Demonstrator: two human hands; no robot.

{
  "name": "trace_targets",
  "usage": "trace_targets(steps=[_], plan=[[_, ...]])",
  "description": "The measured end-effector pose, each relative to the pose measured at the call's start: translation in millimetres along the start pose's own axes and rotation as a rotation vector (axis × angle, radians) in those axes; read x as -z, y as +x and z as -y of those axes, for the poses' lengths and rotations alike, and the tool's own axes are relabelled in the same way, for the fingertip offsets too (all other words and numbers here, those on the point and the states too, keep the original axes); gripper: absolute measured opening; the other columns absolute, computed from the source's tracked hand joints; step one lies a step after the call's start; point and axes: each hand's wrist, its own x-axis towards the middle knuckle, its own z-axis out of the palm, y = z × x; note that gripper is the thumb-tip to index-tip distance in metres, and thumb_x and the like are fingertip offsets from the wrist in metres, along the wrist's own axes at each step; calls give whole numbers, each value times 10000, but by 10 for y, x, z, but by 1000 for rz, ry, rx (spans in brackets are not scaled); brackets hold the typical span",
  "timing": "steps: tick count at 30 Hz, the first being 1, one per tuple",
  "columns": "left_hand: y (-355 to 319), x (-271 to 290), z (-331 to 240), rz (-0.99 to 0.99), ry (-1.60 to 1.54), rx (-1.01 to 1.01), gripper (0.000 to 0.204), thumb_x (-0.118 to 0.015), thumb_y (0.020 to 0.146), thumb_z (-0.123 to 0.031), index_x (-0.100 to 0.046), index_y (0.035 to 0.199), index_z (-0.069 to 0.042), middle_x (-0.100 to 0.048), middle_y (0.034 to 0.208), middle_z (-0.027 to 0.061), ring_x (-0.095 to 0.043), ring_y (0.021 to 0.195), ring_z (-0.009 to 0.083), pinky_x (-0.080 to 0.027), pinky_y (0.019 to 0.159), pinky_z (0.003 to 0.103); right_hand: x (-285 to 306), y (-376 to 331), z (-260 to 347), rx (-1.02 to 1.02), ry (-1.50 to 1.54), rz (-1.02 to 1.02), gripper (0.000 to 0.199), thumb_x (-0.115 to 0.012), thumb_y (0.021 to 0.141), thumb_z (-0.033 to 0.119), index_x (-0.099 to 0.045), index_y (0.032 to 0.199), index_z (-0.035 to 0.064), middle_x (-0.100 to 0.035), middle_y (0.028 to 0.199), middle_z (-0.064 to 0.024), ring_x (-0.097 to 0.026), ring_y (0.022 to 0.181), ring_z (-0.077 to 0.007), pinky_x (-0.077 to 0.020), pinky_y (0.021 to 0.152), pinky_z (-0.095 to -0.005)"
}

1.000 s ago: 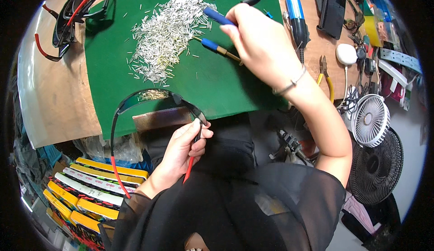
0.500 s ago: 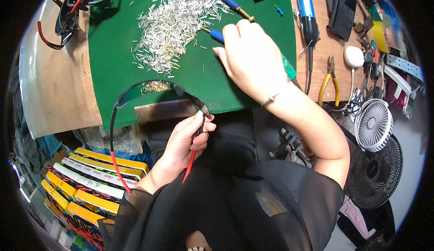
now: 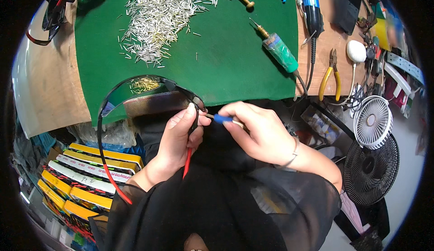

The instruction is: The person assembles sunglasses by inserting small metal pins into the frame using a hammer and a blue-handled tool. They repeatedly tap the pins into place, inspect the fit, and then move a tray of assembled units to a nearby table.

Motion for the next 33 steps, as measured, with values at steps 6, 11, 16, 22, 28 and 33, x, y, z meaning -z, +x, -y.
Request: trace_targets(steps=[6, 11, 16, 22, 28, 33], plan=[[25, 40, 49, 29, 58, -42, 329, -418, 911, -350, -555, 803, -72, -506, 637, -10, -325, 434, 40, -251, 391, 167, -145, 53, -149, 171, -47, -107, 169, -536, 794, 4, -550, 963, -1, -551, 729, -65, -516, 562, -116, -412, 519, -239], [20, 53, 59, 71, 52, -72, 350, -414, 916, -339, -571, 776, -59, -511, 656, -17, -338, 456, 38, -258, 397, 171, -174, 42, -119, 101, -26, -97, 129, -529, 813, 53, -532, 939, 28, -580, 793, -135, -590, 702, -286, -468, 598, -320], [5, 31, 58, 54, 50, -57, 363, -412, 917, -339, -577, 763, -54, -467, 601, -29, -326, 447, 37, -246, 396, 172, -240, 7, -125, 59, 12, -128, 137, -477, 854, 52, -546, 965, 9, -554, 685, -83, -548, 581, -171, -442, 536, -258], [30, 33, 33, 16, 99, -67, 372, -413, 917, -336, -576, 750, -47, -470, 596, -25, -319, 443, 37, -240, 397, 172, -143, 63, -11, -150, 81, 18, 112, -528, 823, 65, -540, 928, 28, -570, 736, -128, -586, 657, -270, -467, 574, -304], [37, 16, -13, -8, 74, -30, 343, -429, 911, -334, -575, 790, -48, -521, 627, -18, -334, 445, 32, -269, 405, 166, -229, 53, -58, 214, -212, -230, 180, -600, 764, 83, -547, 923, 17, -576, 757, -130, -578, 658, -265, -455, 557, -304], [66, 109, -34, 67, 100, 13, 339, -433, 909, -337, -568, 784, -52, -518, 610, -28, -325, 442, 19, -268, 402, 165, 18, 276, 117, -410, 109, 264, 192, -541, 818, 190, -576, 780, 5, -554, 565, -102, -515, 493, -175, -412, 497, -288]])
